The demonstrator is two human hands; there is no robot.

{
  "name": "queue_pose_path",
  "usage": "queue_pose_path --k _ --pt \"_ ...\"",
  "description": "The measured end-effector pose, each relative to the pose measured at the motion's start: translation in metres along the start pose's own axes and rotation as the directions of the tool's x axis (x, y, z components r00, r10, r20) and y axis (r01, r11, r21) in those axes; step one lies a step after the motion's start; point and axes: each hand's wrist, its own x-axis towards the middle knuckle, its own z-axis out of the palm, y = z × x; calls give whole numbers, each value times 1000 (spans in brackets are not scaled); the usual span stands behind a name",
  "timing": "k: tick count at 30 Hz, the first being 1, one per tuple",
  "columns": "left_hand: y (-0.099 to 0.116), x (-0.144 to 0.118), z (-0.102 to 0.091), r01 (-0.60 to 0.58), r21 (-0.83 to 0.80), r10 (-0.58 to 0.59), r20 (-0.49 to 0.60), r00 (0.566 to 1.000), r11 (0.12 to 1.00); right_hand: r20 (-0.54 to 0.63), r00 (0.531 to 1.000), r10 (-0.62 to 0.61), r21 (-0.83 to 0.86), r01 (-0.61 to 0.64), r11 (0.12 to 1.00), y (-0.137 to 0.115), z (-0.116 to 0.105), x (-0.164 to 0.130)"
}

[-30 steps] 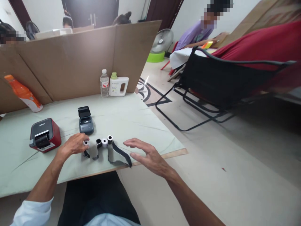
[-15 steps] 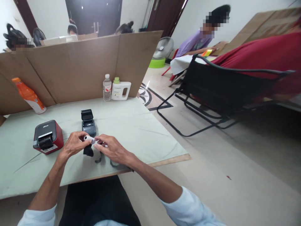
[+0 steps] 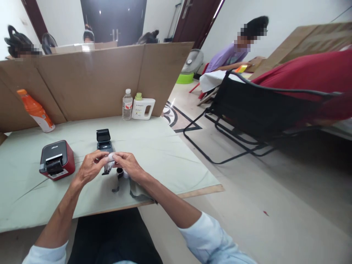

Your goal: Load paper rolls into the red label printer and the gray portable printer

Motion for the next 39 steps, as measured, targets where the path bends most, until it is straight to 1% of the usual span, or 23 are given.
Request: queue_pose_path --k 3,5,10,13,21,23,25,28,29,31,32,33,35,36,37,38,39 --pt "-5 0 -9 -7 -26 6 -27 1000 1000 2 999 46 140 -46 989 5 -3 4" --pt "-10 -2 -12 -19 -27 18 -31 999 999 19 998 59 203 -62 977 7 -2 6" --pt "-21 -8 -11 -35 -93 39 39 998 995 55 995 88 294 -100 950 10 -1 8" --pt "-23 -11 -9 -56 -146 65 62 996 988 59 993 99 313 -113 943 9 -1 8" --pt "-23 -9 -2 -49 -152 41 -56 998 987 113 989 91 269 -119 956 -7 3 1" --pt "-24 -8 0 -29 -165 16 -77 997 986 122 989 88 247 -116 962 -9 3 0" --pt "-25 -8 2 14 -212 -34 -93 995 977 135 987 90 221 -118 968 -7 1 0" --pt "-25 -7 4 74 -267 -101 -89 991 961 115 990 85 133 -100 986 0 -2 4" --pt "-24 -7 4 75 -244 -99 -87 991 967 93 993 71 76 -78 994 2 -2 6" --pt "-21 -7 4 45 -129 -57 -92 994 991 52 999 0 -96 5 995 4 -2 8" --pt "-20 -7 4 23 -56 -29 -101 994 998 46 997 -63 -208 71 975 4 -1 9" --pt "-18 -7 3 3 11 -2 -113 994 1000 53 989 -140 -326 150 933 3 1 9" --pt "-17 -8 2 -29 90 41 -135 990 996 112 952 -285 -518 300 801 -1 6 6" --pt "-17 -8 2 -42 99 56 -144 988 994 153 931 -331 -567 357 742 -4 8 4" --pt "-17 -9 1 -57 91 70 -154 986 994 186 916 -355 -582 394 711 -6 9 2" --pt "-18 -10 0 -75 68 85 -163 983 995 203 911 -359 -569 408 714 -7 10 0" --pt "-18 -11 -1 -95 37 100 -174 980 995 201 917 -345 -537 398 744 -8 9 -2"
